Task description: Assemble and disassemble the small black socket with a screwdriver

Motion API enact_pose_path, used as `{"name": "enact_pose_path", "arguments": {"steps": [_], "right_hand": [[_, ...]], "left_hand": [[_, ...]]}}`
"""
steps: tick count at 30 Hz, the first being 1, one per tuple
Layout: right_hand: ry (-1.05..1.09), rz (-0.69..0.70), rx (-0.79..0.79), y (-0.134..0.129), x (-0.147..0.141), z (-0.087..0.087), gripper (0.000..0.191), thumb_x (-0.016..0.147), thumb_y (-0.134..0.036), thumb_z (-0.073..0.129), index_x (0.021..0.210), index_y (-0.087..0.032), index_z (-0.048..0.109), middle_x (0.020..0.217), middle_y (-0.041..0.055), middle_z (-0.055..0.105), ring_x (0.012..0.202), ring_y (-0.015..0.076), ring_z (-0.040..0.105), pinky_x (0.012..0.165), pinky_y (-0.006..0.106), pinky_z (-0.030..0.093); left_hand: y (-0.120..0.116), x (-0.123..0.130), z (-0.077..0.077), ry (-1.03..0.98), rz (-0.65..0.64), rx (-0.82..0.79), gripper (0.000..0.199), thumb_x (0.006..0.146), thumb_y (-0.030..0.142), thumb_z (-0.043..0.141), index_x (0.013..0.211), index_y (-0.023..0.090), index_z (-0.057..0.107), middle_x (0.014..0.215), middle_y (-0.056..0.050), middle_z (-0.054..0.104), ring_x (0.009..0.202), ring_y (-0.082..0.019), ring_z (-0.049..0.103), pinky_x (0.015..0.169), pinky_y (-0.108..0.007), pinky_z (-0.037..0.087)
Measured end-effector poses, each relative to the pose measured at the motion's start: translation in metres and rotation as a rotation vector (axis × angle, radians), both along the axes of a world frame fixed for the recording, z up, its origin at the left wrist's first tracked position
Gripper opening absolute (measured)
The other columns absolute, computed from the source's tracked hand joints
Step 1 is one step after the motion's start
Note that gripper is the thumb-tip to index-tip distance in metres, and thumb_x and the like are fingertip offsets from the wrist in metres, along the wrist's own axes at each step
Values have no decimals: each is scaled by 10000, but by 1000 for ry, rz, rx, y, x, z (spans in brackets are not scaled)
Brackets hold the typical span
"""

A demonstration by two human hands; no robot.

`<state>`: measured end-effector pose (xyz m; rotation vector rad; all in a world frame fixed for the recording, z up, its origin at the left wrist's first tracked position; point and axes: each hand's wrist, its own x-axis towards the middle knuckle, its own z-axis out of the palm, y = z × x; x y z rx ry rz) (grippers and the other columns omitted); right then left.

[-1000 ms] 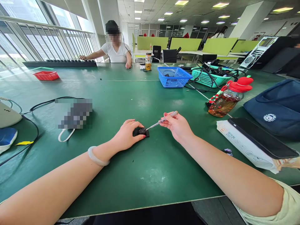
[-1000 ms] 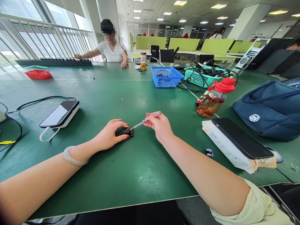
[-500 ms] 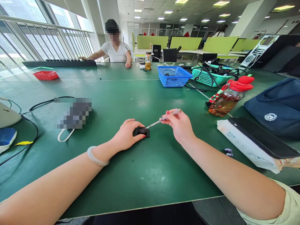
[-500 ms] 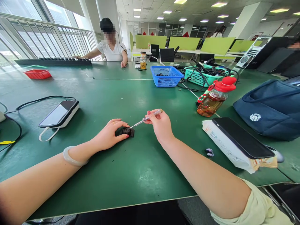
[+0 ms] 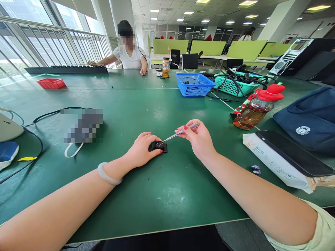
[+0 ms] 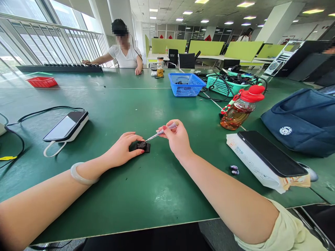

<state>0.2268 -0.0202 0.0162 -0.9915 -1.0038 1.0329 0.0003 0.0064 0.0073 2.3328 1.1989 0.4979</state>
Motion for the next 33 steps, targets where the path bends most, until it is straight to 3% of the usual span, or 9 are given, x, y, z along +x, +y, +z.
{"name": "enact_pose_path", "arguments": {"steps": [5,9,19,28,33], "right_hand": [[-29,20,20,2,0,0,507,668,-566,859,858,-231,528,786,-30,709,840,169,753,822,341,634],[30,-3,-58,11,3,-3,502,643,-507,894,843,-218,535,757,-37,693,777,152,738,753,308,637],[116,-7,-252,21,1,-6,301,815,-270,813,843,-204,521,718,-21,701,662,122,714,673,258,624],[84,115,-144,16,2,-5,349,773,-293,840,918,-218,531,776,-19,750,804,161,763,816,318,627],[77,101,-152,14,0,-8,379,727,-327,871,894,-215,550,785,-21,735,823,154,749,798,309,627]], "left_hand": [[-1,1,1,1,2,-2,370,838,499,628,1119,263,673,1232,-57,693,1404,-360,410,1199,-568,352],[-1,1,1,11,11,-7,367,836,494,625,1118,263,672,1235,-53,695,1416,-366,394,1202,-574,344],[-1,1,0,12,11,1,373,839,507,621,1121,268,670,1237,-52,695,1418,-370,392,1201,-580,345],[0,1,0,10,8,2,378,838,495,620,1128,255,666,1241,-55,696,1403,-355,407,1206,-562,338],[1,0,-1,5,-4,28,367,845,487,624,1122,252,668,1233,-65,696,1380,-348,438,1204,-567,343]]}}
